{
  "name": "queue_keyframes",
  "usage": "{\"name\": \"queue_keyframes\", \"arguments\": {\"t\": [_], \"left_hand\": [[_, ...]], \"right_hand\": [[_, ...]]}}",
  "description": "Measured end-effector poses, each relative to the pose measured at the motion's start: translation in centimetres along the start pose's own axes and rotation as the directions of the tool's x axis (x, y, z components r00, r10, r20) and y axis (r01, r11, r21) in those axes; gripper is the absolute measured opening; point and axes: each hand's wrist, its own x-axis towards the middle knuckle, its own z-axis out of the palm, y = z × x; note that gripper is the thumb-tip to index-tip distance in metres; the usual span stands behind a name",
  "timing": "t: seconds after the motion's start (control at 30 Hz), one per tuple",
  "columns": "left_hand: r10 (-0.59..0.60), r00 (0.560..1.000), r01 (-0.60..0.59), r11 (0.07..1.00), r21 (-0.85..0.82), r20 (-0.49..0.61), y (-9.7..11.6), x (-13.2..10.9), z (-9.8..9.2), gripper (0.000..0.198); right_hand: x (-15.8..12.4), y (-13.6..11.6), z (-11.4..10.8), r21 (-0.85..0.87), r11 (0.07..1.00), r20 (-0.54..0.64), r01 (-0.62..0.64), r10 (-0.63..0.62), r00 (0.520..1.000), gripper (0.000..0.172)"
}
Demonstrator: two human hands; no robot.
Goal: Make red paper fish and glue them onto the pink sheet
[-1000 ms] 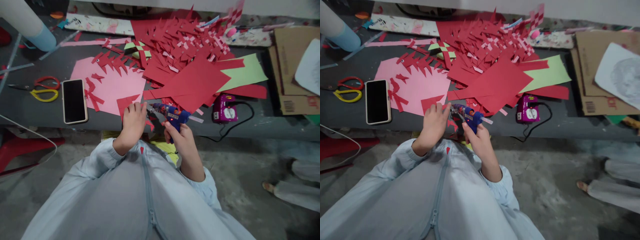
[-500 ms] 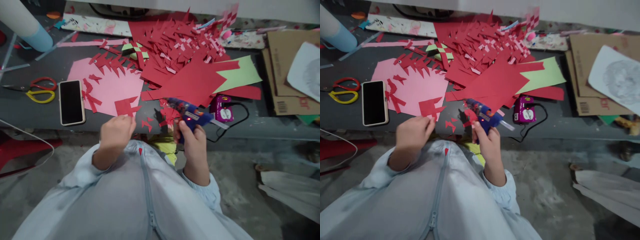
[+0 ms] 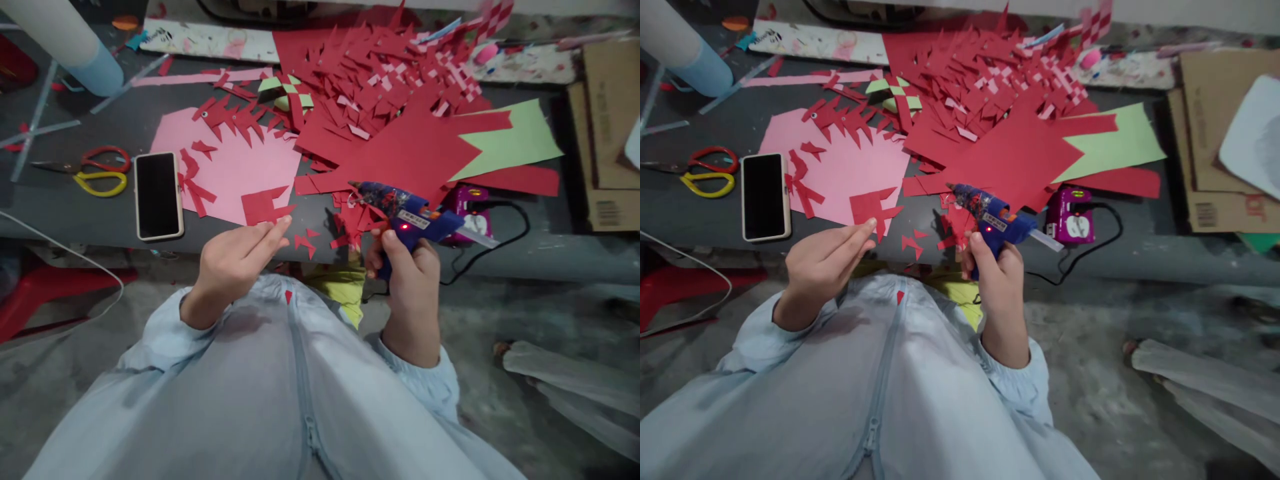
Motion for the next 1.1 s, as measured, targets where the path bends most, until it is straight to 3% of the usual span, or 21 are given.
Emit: {"name": "queue_keyframes", "arguments": {"t": [0.27,0.4,0.47,0.6,0.73,0.8,0.9,1.1], "left_hand": [[0.068,0.997,-0.069,0.997,-0.031,-0.042,0.2,0.1,-0.1,0.037],[0.064,0.997,-0.064,0.998,-0.004,-0.041,0.2,0.5,0.1,0.019],[0.094,0.995,-0.093,0.995,0.030,-0.036,0.1,0.6,0.3,0.027],[0.131,0.989,-0.136,0.987,0.087,0.064,-0.6,0.8,0.2,0.041],[-0.037,0.993,0.015,0.981,0.192,0.111,-1.4,1.0,-0.2,0.039],[-0.056,0.990,0.025,0.972,0.235,0.126,-1.6,1.1,-0.2,0.038],[-0.008,0.978,-0.035,0.979,0.200,0.207,-1.7,1.2,0.1,0.036],[-0.066,0.945,0.027,0.992,0.125,0.320,-1.9,1.1,1.7,0.031]], "right_hand": [[-0.3,-0.2,0.2,0.048,0.999,0.001,0.000,0.000,1.000,0.032],[-0.3,-0.2,0.3,0.052,0.999,0.017,-0.009,0.008,1.000,0.029],[-0.3,-0.3,0.3,0.051,0.999,0.024,-0.007,0.006,1.000,0.031],[-0.3,-0.3,0.5,0.042,0.999,0.027,-0.016,0.015,1.000,0.034],[-0.3,-0.1,0.5,0.032,0.999,0.037,-0.021,0.019,0.999,0.032],[-0.2,0.0,0.4,0.032,0.999,0.048,-0.024,0.022,0.999,0.031],[-0.3,0.0,0.5,0.057,0.998,0.053,-0.024,0.021,0.998,0.029],[-0.3,-0.1,0.5,0.014,1.000,0.045,-0.019,0.018,0.999,0.033]]}}
